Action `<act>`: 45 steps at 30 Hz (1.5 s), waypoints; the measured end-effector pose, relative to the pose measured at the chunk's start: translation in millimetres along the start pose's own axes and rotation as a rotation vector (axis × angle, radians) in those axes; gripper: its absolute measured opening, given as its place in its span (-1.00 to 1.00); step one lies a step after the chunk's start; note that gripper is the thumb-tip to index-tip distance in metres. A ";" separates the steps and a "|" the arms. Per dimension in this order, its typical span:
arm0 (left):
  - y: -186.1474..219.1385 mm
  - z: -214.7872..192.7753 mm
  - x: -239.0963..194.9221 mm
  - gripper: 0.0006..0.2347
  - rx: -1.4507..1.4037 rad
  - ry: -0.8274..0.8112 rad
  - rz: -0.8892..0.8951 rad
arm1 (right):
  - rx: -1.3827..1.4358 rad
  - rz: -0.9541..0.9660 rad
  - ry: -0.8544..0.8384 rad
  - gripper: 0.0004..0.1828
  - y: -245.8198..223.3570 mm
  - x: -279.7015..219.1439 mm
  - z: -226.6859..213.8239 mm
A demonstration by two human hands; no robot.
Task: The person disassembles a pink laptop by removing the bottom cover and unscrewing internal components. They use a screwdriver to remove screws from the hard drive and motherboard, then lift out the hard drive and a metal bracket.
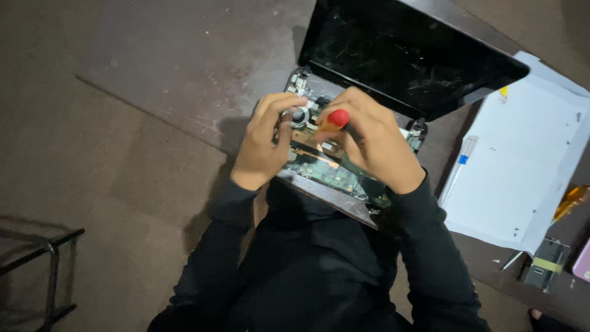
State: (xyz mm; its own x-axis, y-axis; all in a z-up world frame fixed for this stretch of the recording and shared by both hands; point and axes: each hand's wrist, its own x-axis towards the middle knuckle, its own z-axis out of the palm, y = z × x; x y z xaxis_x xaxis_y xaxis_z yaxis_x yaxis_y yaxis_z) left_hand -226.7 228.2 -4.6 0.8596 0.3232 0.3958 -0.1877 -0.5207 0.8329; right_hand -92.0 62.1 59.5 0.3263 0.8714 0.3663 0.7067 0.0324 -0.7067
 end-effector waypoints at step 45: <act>-31.7 28.5 -11.9 -0.74 -0.094 -0.132 0.116 | 0.140 -0.101 -0.031 -0.47 -7.8 3.1 -0.7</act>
State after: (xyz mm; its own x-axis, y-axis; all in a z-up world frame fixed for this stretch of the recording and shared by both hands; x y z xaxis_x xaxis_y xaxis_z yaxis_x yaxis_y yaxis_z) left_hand -217.5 218.3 -46.7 0.8830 0.1559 0.4427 -0.3279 -0.4701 0.8195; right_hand -96.1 64.1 66.5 0.2372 0.8747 0.4226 0.6402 0.1864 -0.7453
